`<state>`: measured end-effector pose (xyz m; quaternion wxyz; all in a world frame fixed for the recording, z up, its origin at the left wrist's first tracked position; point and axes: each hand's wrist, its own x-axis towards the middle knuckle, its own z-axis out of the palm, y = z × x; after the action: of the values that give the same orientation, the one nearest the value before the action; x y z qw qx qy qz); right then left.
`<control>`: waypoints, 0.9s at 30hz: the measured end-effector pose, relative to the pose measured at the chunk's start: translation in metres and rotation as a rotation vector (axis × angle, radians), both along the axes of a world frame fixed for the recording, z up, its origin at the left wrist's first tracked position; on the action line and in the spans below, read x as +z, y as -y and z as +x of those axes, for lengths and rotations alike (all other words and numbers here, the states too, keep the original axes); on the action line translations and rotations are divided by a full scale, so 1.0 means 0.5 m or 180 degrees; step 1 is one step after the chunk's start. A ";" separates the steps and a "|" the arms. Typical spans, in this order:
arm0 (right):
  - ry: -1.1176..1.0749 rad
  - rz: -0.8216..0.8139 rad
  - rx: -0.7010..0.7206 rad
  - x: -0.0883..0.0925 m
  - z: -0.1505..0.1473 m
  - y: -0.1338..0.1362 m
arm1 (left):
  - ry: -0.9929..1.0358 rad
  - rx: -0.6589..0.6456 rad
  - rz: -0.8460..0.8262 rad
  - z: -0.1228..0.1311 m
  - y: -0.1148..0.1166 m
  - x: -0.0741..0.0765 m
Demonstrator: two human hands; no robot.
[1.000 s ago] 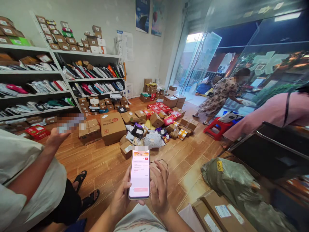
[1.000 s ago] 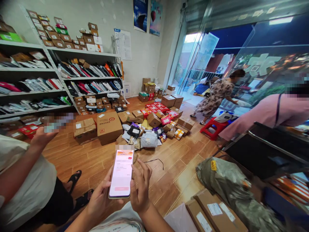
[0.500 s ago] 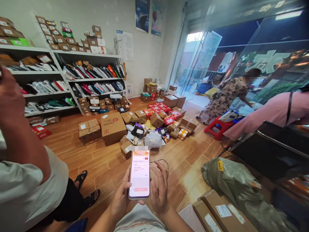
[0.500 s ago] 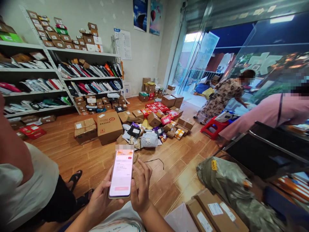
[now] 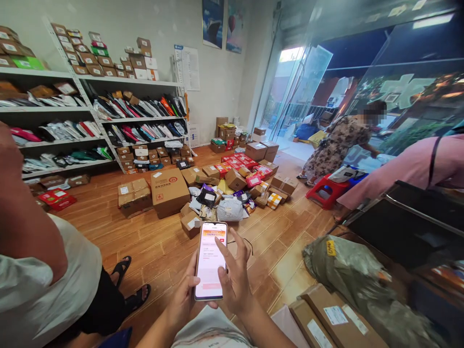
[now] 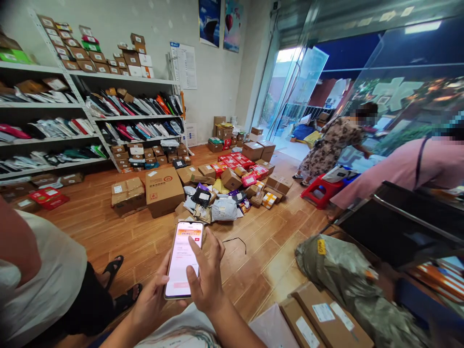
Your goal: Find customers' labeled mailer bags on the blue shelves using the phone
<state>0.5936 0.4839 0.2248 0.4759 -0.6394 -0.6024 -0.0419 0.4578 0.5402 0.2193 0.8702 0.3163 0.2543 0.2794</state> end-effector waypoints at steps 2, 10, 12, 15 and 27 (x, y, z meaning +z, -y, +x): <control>-0.0044 0.0064 -0.0096 0.004 -0.001 -0.002 | 0.0034 -0.0048 0.0011 -0.001 -0.001 -0.004; -0.0101 0.0218 -0.0190 0.002 -0.002 -0.001 | 0.0097 -0.0089 0.0208 0.004 -0.007 -0.003; -0.0077 0.0181 -0.0148 0.004 -0.001 -0.003 | 0.0095 -0.0094 0.0221 0.003 -0.006 -0.002; -0.0013 0.0022 -0.0020 0.003 0.002 -0.007 | 0.0099 -0.0086 0.0224 0.001 -0.005 -0.009; -0.3855 -0.0748 0.1650 0.000 -0.012 -0.018 | -0.0016 0.0055 0.0134 0.002 -0.006 -0.001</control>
<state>0.5874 0.4929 0.2249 0.6519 -0.4322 -0.3635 0.5061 0.4590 0.5433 0.2189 0.8603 0.3330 0.2532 0.2914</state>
